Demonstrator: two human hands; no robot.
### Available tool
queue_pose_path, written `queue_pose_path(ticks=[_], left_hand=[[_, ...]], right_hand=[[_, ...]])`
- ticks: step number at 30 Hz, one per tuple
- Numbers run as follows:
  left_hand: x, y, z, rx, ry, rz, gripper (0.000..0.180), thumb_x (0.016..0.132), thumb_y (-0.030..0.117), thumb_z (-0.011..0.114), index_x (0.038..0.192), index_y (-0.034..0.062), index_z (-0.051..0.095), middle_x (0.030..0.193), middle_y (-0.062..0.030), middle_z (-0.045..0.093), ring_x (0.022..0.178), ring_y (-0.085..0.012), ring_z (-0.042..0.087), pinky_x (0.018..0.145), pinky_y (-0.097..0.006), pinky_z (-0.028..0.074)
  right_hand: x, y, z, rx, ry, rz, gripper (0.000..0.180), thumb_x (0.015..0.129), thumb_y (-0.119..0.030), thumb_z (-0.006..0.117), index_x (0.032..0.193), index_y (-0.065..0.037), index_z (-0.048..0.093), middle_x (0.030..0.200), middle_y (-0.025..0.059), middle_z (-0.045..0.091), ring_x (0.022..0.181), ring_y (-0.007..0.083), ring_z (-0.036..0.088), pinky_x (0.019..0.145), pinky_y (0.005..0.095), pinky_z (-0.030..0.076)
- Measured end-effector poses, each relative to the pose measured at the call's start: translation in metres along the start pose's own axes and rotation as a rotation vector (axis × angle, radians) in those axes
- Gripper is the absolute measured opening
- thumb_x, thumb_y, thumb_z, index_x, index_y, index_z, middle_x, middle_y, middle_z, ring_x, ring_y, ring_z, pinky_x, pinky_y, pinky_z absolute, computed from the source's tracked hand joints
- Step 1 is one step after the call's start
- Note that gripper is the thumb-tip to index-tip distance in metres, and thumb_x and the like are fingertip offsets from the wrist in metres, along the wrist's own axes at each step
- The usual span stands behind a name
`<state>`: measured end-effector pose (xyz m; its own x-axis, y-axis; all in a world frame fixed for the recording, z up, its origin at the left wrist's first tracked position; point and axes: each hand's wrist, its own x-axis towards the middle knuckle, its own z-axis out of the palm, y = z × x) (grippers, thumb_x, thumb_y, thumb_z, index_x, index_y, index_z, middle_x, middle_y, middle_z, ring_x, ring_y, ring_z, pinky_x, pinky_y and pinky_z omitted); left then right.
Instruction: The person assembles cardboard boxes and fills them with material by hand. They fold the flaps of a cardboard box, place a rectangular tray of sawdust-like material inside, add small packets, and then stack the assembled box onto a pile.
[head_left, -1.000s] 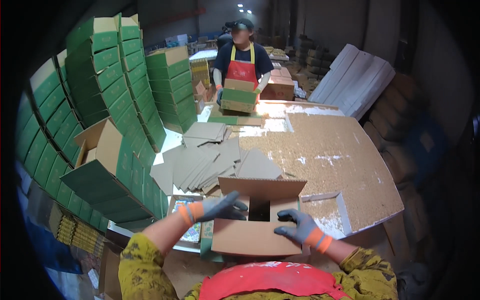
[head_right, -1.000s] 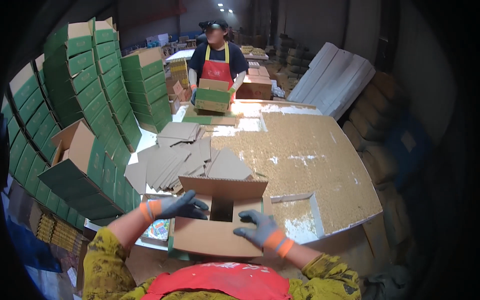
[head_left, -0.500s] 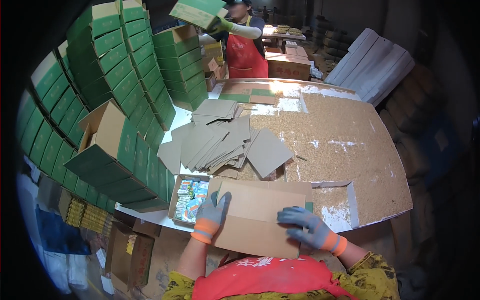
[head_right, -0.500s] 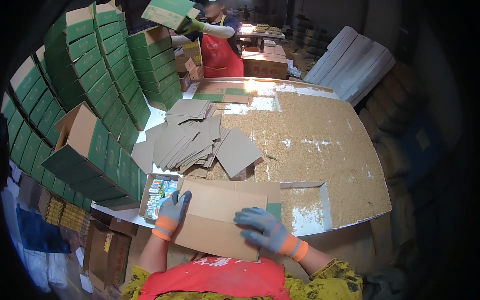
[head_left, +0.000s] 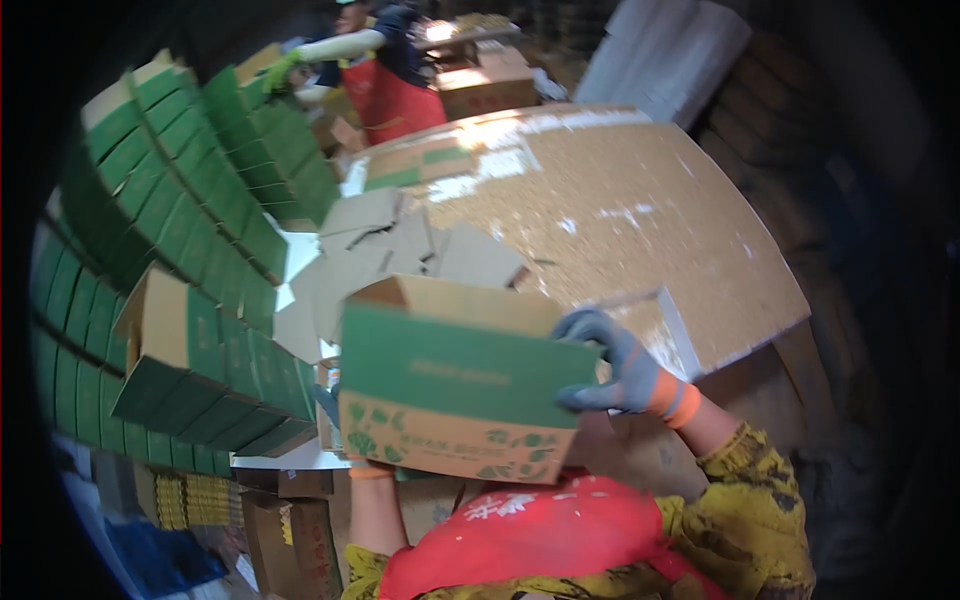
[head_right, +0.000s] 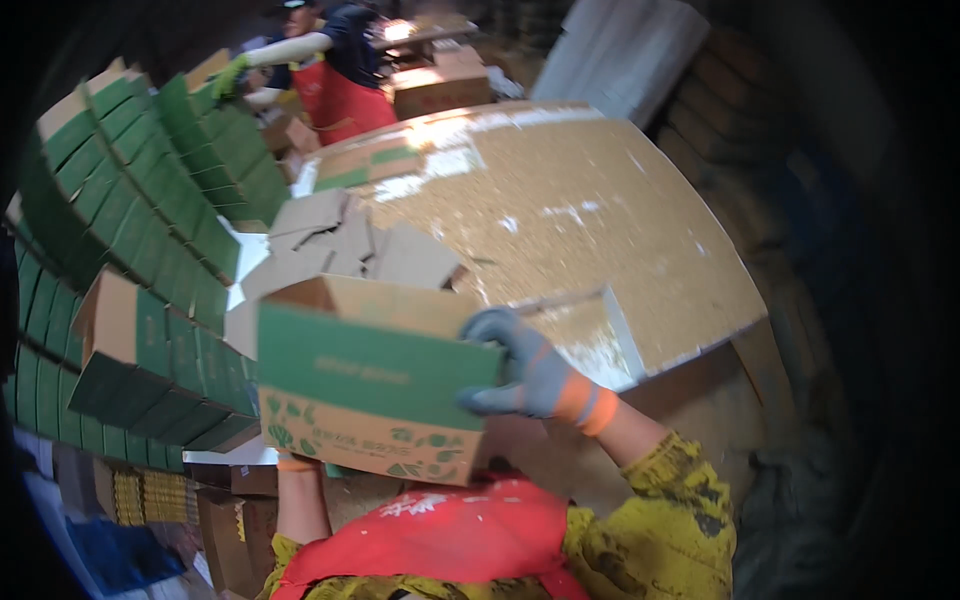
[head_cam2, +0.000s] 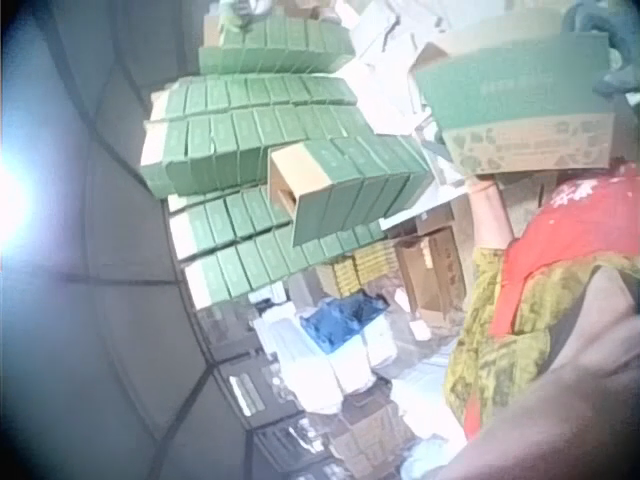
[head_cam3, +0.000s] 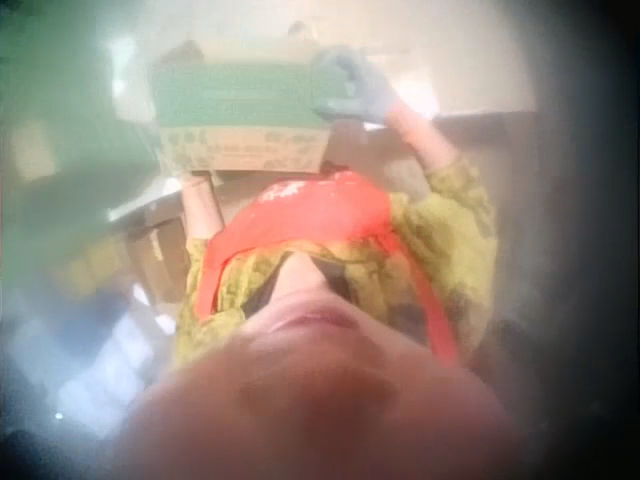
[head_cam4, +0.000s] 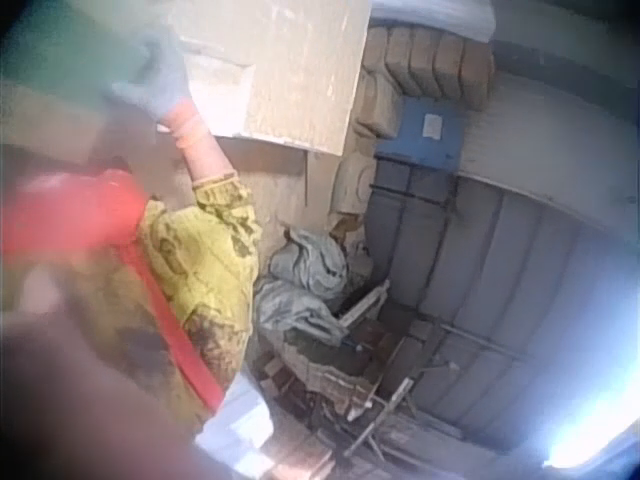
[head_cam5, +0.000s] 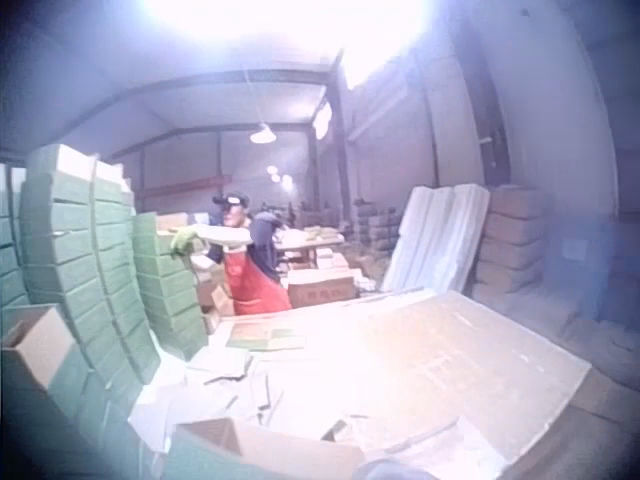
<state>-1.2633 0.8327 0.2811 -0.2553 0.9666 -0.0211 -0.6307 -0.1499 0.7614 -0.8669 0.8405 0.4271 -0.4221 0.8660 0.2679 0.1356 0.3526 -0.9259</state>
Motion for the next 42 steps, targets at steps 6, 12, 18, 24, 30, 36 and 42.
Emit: queue_pose_path(ticks=[6,12,18,24,30,36,42], left_hand=[[0.035,0.043,0.01,0.188,-0.209,-0.529,0.059,0.099,0.052,0.044,0.136,0.006,0.049,0.132,-0.008,0.053,0.118,-0.0207,0.051,0.105,-0.035,0.04],[0.041,0.043,0.0,0.964,-0.136,-0.229,0.041,0.101,0.033,0.049,0.125,0.0012,0.059,0.117,-0.0092,0.062,0.102,-0.0185,0.058,0.093,-0.032,0.046],[0.02,0.032,0.02,1.088,0.104,-0.122,0.034,0.099,0.025,0.052,0.12,-0.001,0.059,0.111,-0.0088,0.063,0.098,-0.0173,0.058,0.087,-0.031,0.048],[0.024,0.039,0.011,1.105,0.194,-0.126,0.036,0.097,0.024,0.057,0.123,-0.0014,0.059,0.111,-0.0083,0.065,0.094,-0.0161,0.06,0.081,-0.031,0.049],[0.036,0.031,0.02,1.067,0.212,-0.123,0.035,0.097,0.021,0.058,0.124,-0.0009,0.059,0.112,-0.0083,0.065,0.094,-0.0155,0.06,0.082,-0.029,0.049],[0.034,0.033,-0.002,1.074,0.22,-0.054,0.035,0.095,0.021,0.061,0.12,-0.0023,0.062,0.112,-0.0067,0.065,0.094,-0.013,0.059,0.082,-0.028,0.048],[0.017,0.003,0.012,1.066,0.204,0.07,0.039,0.093,0.026,0.064,0.116,-0.0048,0.064,0.097,-0.0039,0.063,0.086,-0.011,0.051,0.078,-0.026,0.045]], right_hand=[[-0.061,0.086,0.078,-0.463,-0.299,-0.39,0.038,0.068,-0.023,0.079,0.094,-0.008,0.055,0.126,0.0158,0.05,0.1,0.0346,0.053,0.084,0.0449,0.048],[-0.104,0.108,0.032,-0.371,0.32,-0.007,0.078,0.078,-0.029,0.076,0.144,-0.012,0.038,0.149,0.0199,0.035,0.135,0.039,0.036,0.11,0.0447,0.035],[-0.224,0.341,-0.16,-0.1,1.559,0.343,0.077,0.089,-0.016,0.068,0.15,0.0,0.024,0.155,0.0172,0.025,0.141,0.0317,0.028,0.115,0.041,0.029],[-0.207,0.365,-0.181,-0.129,1.696,0.62,0.09,0.089,-0.031,0.07,0.154,-0.006,0.014,0.157,0.0109,0.021,0.141,0.0251,0.027,0.114,0.0398,0.027],[-0.184,0.271,-0.177,0.463,1.699,0.571,0.086,0.087,-0.019,0.072,0.153,-0.011,0.018,0.137,0.0105,0.051,0.122,0.0252,0.052,0.102,0.0396,0.042],[-0.18,0.205,-0.151,0.667,1.171,0.271,0.056,0.094,-0.02,0.058,0.143,-0.001,0.037,0.133,0.0125,0.053,0.119,0.0238,0.055,0.101,0.0373,0.046],[-0.111,0.078,-0.094,0.752,0.755,0.271,0.048,0.1,-0.023,0.047,0.141,0.002,0.042,0.139,0.0189,0.049,0.124,0.0273,0.054,0.105,0.0417,0.045]])
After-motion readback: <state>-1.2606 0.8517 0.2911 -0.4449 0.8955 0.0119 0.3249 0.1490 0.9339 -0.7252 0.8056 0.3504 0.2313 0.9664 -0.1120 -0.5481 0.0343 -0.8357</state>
